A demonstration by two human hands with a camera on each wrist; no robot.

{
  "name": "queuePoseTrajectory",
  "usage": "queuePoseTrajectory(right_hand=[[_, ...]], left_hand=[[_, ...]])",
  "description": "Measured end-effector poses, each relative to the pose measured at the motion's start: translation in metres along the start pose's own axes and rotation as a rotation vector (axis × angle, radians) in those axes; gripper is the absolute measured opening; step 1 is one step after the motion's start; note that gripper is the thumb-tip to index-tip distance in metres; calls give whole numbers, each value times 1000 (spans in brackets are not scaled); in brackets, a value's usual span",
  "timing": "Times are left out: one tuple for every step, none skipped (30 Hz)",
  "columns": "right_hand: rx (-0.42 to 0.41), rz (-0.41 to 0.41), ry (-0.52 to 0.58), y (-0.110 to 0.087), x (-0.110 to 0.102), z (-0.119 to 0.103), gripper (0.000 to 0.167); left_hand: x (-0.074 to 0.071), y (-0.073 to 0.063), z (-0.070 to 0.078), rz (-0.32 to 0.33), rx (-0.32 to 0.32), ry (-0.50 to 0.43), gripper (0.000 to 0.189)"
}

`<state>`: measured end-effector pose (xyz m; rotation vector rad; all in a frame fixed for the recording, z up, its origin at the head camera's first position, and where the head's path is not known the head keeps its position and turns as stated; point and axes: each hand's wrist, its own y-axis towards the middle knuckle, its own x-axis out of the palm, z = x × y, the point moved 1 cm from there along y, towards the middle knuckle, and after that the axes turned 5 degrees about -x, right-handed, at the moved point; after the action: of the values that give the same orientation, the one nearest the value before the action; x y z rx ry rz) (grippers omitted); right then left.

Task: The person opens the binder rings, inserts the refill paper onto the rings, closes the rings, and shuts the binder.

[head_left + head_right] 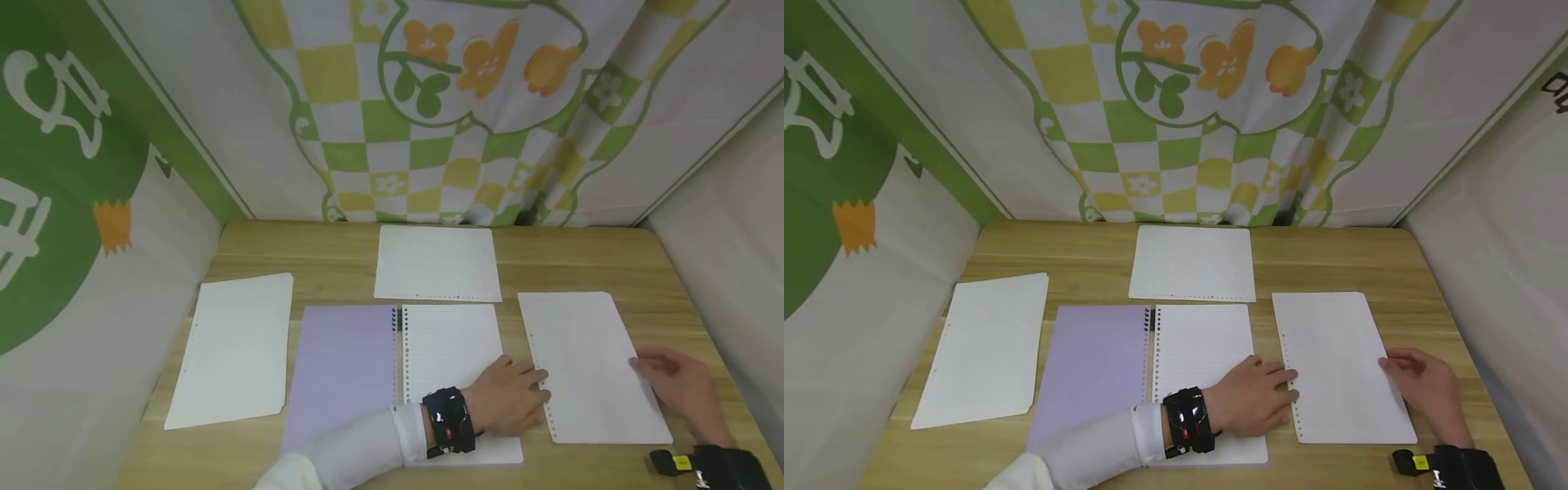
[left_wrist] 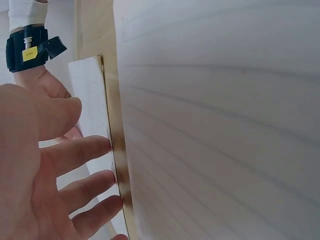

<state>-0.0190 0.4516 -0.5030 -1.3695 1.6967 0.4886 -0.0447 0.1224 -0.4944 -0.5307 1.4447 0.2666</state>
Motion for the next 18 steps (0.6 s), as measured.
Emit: queuePoseTrajectory(right_hand=[[14,-24,3,0,0,0,61],[24,-46,7,1,0,0,63],[26,-68,4,1,-1,1,64],[24,-92,7,1,-1,1,66],[21,-115,12,2,-2,1,67],[17,-130,14,2,-2,1,68],[13,-154,13,2,-3,2,71],[2,-176,13,3,-4,2,73],[4,-199,16,3,-4,2,76],[18,-216,23,3,-4,2,80],[43,-232,31,2,-4,3,83],[71,-248,42,0,-3,4,86],[98,-263,58,-3,-3,6,88],[122,-269,79,-5,-2,8,89],[147,-274,98,-7,-2,10,90],[161,-270,117,-9,-1,12,89],[162,-272,141,-10,-1,13,87],[156,-277,168,-10,-1,13,86]], left_hand=[[1,-2,0,1,-1,-1,46],[1,-4,-1,7,0,1,46],[1,-6,-1,11,0,2,46],[1,-8,-2,15,1,5,46],[1,-9,-2,20,2,7,46],[1,-10,-2,23,3,7,45],[0,-12,-2,27,4,2,45],[0,-12,-3,32,3,-5,44],[0,-13,-4,31,2,-14,44],[0,-13,-4,29,2,-27,44],[0,-13,-4,26,2,-46,43],[1,-14,-5,22,3,-68,43],[2,-14,-5,26,2,-88,43],[3,-13,-6,37,-2,-111,43],[4,-12,-7,52,-9,-137,44],[5,-11,-8,72,-23,-172,45],[6,-11,-10,91,-48,-220,45],[6,-10,-13,113,-79,-275,46]])
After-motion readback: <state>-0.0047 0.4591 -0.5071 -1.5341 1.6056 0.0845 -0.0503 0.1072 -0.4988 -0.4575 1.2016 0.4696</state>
